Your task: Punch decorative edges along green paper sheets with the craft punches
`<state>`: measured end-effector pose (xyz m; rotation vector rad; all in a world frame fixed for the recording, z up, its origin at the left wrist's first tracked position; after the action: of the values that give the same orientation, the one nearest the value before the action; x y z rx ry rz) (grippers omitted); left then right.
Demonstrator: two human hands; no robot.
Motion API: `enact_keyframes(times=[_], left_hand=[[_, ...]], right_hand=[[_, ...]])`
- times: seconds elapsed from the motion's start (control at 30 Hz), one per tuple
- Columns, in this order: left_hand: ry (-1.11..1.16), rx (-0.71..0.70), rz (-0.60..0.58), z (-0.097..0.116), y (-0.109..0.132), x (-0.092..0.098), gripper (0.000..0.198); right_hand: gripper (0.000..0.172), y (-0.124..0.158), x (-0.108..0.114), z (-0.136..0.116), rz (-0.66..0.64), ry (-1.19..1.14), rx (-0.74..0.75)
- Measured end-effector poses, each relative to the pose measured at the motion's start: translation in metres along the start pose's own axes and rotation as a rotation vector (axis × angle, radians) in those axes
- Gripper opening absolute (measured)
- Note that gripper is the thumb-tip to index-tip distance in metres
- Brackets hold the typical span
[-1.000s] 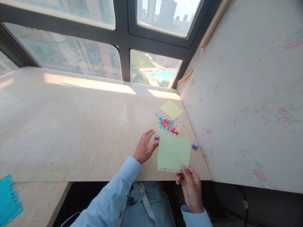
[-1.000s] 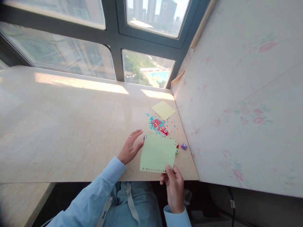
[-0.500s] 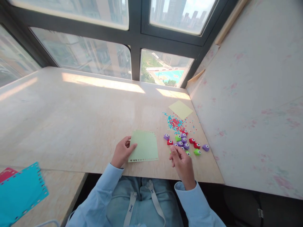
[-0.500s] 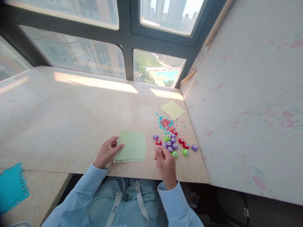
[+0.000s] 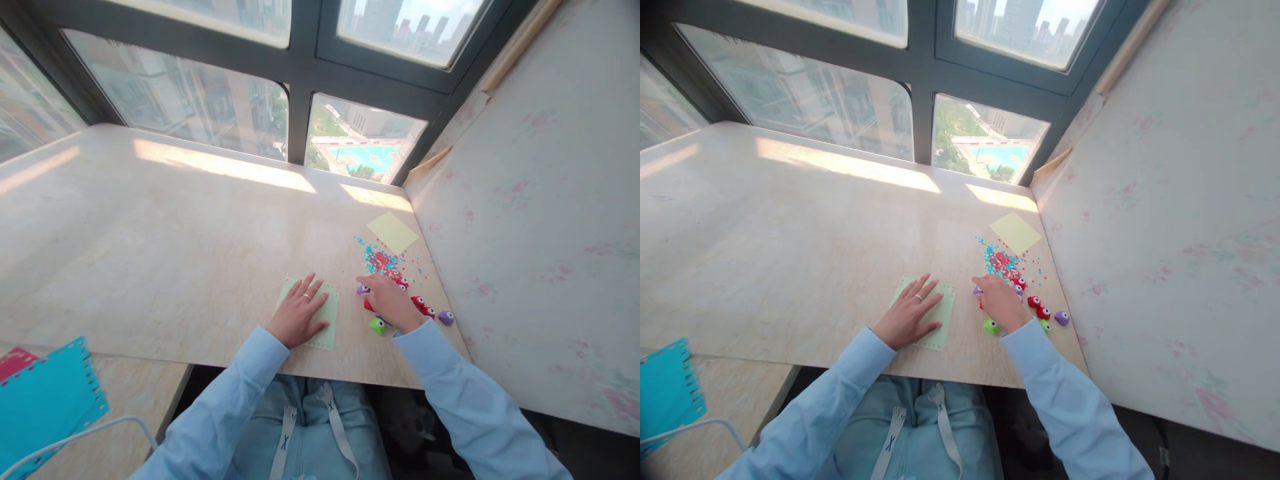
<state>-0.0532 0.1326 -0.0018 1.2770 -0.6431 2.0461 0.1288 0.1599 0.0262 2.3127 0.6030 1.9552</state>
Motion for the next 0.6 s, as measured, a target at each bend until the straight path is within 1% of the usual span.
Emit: enact_keyframes(times=[0.1,0.23,0.37,0.43,0.5,0.57,0.6], left_hand=[[0.019,0.037,-0.016,-0.005,-0.008,-0.010,0.057],[0.024,0.046,0.006,-0.008,-0.008,-0.010,0.058],[0.044,0.045,0.033,-0.008,-0.006,-0.008,0.058],[0.040,0.065,0.051,-0.009,-0.006,-0.008,0.063],[0.022,0.089,0.065,-0.010,-0.006,-0.007,0.069],[-0.003,0.100,0.066,-0.009,-0.006,-0.007,0.070],[-0.016,0.101,0.064,-0.009,-0.006,-0.006,0.069]], right_hand=[[0.025,-0.005,-0.003,0.006,-0.022,-0.002,-0.026],[0.018,-0.009,-0.001,0.002,-0.035,0.008,-0.051],[0.027,-0.011,0.004,0.000,-0.026,0.104,-0.160],[0.028,-0.012,0.006,-0.001,-0.019,0.132,-0.175],[0.022,-0.013,0.004,-0.005,-0.033,0.096,-0.091],[0.017,-0.012,0.002,-0.013,-0.050,0.017,0.056],[0.019,-0.011,0.001,-0.017,-0.051,-0.022,0.133]])
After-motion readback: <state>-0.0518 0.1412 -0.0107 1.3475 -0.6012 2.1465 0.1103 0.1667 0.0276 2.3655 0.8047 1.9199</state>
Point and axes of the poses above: each hand's wrist, its own y-axis away from the middle knuckle, its own x-axis out of the back of the hand, z = x × y, the point moved 8 cm from there along -y, towards the middle knuckle, and after that the axes turned 10 degrees about -z, right-handed, at the moved point
